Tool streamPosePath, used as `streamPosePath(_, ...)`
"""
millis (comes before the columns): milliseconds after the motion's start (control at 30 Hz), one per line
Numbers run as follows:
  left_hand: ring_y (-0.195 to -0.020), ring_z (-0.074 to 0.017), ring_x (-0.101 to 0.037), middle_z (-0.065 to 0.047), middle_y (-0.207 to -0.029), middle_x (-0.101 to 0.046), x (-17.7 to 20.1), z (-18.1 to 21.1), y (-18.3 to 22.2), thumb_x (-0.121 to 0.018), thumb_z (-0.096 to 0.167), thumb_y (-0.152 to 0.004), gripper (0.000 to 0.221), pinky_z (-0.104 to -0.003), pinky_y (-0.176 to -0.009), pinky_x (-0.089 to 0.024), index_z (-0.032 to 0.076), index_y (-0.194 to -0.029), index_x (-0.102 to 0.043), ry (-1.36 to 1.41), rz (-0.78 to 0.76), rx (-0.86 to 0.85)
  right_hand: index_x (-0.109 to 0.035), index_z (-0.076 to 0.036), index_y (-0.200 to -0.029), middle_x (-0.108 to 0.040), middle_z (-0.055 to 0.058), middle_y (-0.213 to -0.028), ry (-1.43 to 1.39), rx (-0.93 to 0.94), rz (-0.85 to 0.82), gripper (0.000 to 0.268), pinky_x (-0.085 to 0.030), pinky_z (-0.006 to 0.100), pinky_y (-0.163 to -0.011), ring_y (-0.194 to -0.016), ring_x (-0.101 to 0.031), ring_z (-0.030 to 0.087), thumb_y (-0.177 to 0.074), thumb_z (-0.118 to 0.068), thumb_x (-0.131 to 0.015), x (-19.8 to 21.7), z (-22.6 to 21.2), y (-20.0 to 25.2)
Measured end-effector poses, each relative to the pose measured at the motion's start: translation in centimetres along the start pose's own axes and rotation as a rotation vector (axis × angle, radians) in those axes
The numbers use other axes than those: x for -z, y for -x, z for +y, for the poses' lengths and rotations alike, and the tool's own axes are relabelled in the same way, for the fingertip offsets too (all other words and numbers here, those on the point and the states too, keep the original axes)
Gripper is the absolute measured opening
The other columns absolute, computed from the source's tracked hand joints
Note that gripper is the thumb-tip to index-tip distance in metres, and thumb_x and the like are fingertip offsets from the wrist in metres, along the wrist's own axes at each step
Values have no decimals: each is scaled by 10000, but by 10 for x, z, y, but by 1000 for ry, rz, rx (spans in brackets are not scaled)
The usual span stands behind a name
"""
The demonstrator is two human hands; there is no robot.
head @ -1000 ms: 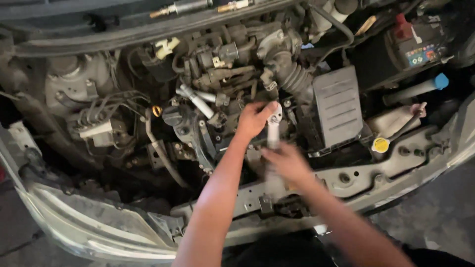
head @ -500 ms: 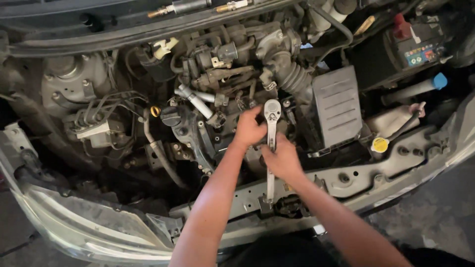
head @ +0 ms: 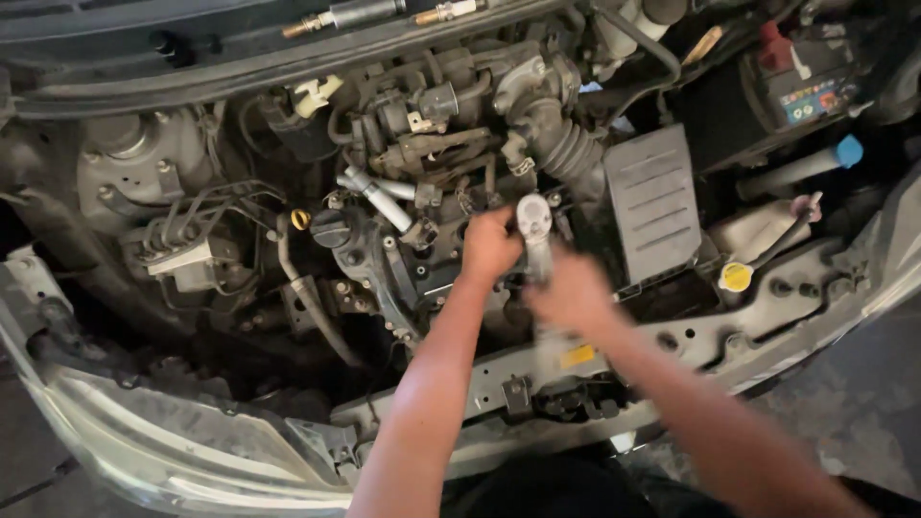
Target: Removing and inspecting ignition coils and spark plugs from a vehicle engine using a ratchet
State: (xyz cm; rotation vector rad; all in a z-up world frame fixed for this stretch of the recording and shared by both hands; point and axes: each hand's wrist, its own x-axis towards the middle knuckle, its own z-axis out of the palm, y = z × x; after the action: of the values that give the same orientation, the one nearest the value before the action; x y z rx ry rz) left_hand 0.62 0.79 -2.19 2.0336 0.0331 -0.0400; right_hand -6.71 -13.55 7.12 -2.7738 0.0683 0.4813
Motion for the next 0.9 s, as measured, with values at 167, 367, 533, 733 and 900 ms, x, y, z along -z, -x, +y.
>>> streamPosePath(167,-835,-411,-731,-122,-747,-738,-6,-16,-2,-719,226,-819,126,-507,-759,-577,127,-878,-768,-30,36,-4,-686,-30,-1040,-751,241,-940,-467,-110,-22,419,-539,621,-763,-1014,-719,467,-766,-341,-751,-23,-17,6)
streamPosePath(367,-744,-352,-730,-93,-654,-694,13,34,12,-803,193,-800,94,-405,-658,-570,124,-799,-739,109,68,-51,-766,-241,-969,-686,50,-888,596,221,485,238,-524,448,-758,-921,-693,305,-746,-302,-707,48,32,-4)
streamPosePath(533,-911,-348,-741,-45,-857,-770,-7,-11,0,-692,287,-878,130,-506,-820,-601,219,-963,-764,-105,-71,49,-676,11,-1017,-745,253,-825,2,-31,-7,437,-605,570,-694,-845,-757,467,-844,-390,-692,-26,-5,18)
streamPosePath(733,-967,-426,-719,-124,-921,-768,-2,-2,-6,-631,240,-910,206,-568,-895,-584,111,-1038,-727,-114,-77,54,-708,-88,-1094,-777,207,-879,-44,6,-45,463,-614,564,-728,-912,-765,435,-741,-379,-780,14,-2,11)
streamPosePath(900,-956,-419,-723,-119,-877,-765,10,30,5,-683,260,-881,181,-584,-849,-587,118,-981,-734,-103,-77,64,-758,-285,-1039,-744,26,-858,688,122,273,252,-526,404,-727,-889,-721,264,-843,-292,-600,48,34,8)
